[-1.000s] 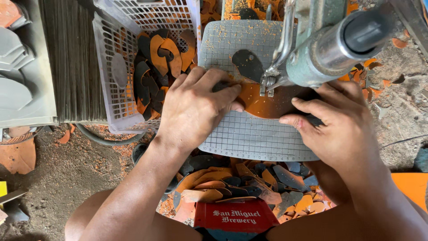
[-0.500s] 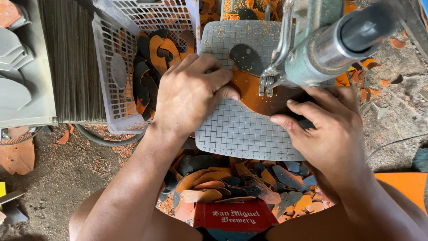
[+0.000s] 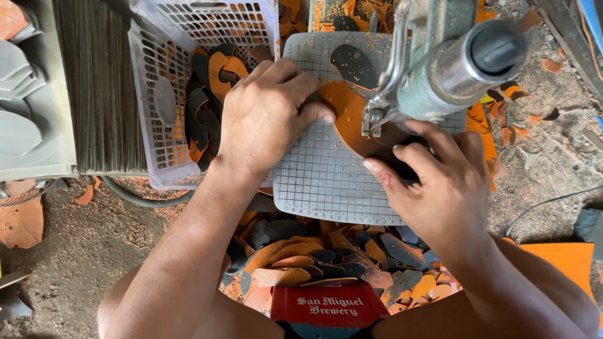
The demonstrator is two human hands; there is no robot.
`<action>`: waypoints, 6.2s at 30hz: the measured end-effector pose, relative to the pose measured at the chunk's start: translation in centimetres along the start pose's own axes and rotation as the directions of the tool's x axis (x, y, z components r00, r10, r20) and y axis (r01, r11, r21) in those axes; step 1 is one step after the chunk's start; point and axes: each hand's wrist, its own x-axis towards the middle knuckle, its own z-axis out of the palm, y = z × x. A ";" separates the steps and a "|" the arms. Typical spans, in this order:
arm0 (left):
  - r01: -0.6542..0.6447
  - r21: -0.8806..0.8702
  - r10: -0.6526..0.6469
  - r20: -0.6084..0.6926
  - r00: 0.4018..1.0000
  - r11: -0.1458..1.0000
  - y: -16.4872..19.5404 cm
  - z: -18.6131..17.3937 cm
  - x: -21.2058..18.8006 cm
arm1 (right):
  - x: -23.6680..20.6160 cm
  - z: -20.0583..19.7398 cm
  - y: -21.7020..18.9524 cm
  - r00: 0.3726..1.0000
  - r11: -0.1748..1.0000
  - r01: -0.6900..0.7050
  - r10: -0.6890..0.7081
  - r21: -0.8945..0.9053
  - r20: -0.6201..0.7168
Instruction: The person uses a vertical band saw to cut curved shapes from black and orange rubber-like material. They guide each piece through the blade, then place the cut pieces into a white plastic basket beside the machine.
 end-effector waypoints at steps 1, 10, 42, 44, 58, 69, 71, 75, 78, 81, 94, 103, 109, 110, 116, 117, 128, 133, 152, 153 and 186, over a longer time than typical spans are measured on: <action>0.014 0.023 -0.015 0.018 1.000 1.000 0.2 0.0 -0.1 | 0.2 -0.1 0.0 1.000 1.000 0.002 -0.002 0.002 0.024; -0.007 0.106 -0.008 0.142 0.990 0.994 6.8 -0.9 -5.5 | 1.2 -2.9 6.0 0.907 0.958 0.045 -0.158 0.282 0.390; -0.004 0.111 -0.027 0.269 0.963 0.994 5.5 1.3 -3.6 | -1.3 0.1 2.2 0.989 0.955 0.071 -0.104 0.288 0.100; 0.000 0.114 -0.031 0.272 0.962 0.993 5.4 1.3 -3.5 | -1.3 0.2 1.8 0.991 0.959 0.078 -0.103 0.271 0.079; 0.004 0.107 -0.034 0.275 0.961 0.994 4.5 1.8 -2.8 | -1.4 0.8 -0.6 0.998 0.973 0.052 -0.059 0.223 0.023; 0.024 0.154 -0.074 0.326 0.942 0.988 3.8 2.3 -1.8 | -1.2 1.6 -2.6 0.999 0.983 0.024 -0.015 0.182 -0.049; 0.029 0.169 -0.086 0.337 0.937 0.985 3.8 2.3 -1.6 | -1.2 1.7 -2.9 0.998 0.987 0.028 -0.020 0.158 -0.054; 0.021 0.190 -0.088 0.348 0.934 0.982 3.7 2.4 -1.5 | -1.2 2.0 -3.3 0.997 0.994 0.025 -0.017 0.108 -0.075; -0.001 0.202 -0.049 0.241 0.969 0.979 3.8 2.1 -1.5 | -1.1 1.9 -3.3 0.995 0.995 0.039 -0.031 0.087 -0.092; 0.058 0.161 -0.082 0.146 0.986 0.985 4.9 1.0 -2.5 | -1.0 0.8 -2.4 0.999 0.991 0.028 -0.031 0.127 0.025; 0.050 0.208 -0.069 0.084 0.994 0.977 9.4 1.5 -5.7 | 1.4 -1.1 2.7 0.963 0.982 0.089 -0.128 0.168 0.237; 0.059 0.236 -0.088 0.115 0.990 0.970 9.0 1.6 -5.4 | 1.7 -0.8 2.1 0.966 0.982 0.075 -0.115 0.173 0.233; 0.062 0.236 -0.093 0.122 0.988 0.970 8.8 1.3 -5.0 | 1.7 -0.7 1.9 0.973 0.979 0.090 -0.125 0.183 0.192; 0.061 0.239 -0.093 0.125 0.988 0.969 8.8 1.2 -5.0 | 1.6 -0.7 1.8 0.974 0.982 0.082 -0.115 0.170 0.194; 0.060 0.246 -0.096 0.134 0.986 0.967 8.3 1.1 -4.7 | 1.4 -0.4 1.5 0.981 0.988 0.073 -0.095 0.133 0.169; 0.059 0.249 -0.096 0.136 0.986 0.967 8.2 1.1 -4.6 | 1.3 -0.4 1.5 0.982 0.989 0.068 -0.090 0.133 0.166; 0.054 0.242 -0.098 0.176 0.980 0.969 7.3 1.0 -4.0 | 1.2 0.1 1.8 0.986 0.987 0.084 -0.103 0.138 0.134; 0.043 0.232 -0.087 0.184 0.979 0.972 7.0 1.0 -3.7 | 1.0 0.2 1.8 0.987 0.990 0.074 -0.089 0.117 0.133; 0.030 0.231 -0.074 0.186 0.980 0.972 5.7 1.1 -2.5 | 1.0 0.4 1.3 0.994 0.997 0.034 -0.040 0.069 0.100; 0.030 0.232 -0.074 0.186 0.980 0.972 5.6 1.1 -2.4 | 1.1 0.4 1.3 0.995 0.997 0.038 -0.044 0.064 0.094; 0.022 0.178 -0.045 0.122 0.992 0.984 3.7 2.3 -1.4 | 1.4 1.1 0.8 0.996 0.997 0.020 -0.013 -0.069 0.090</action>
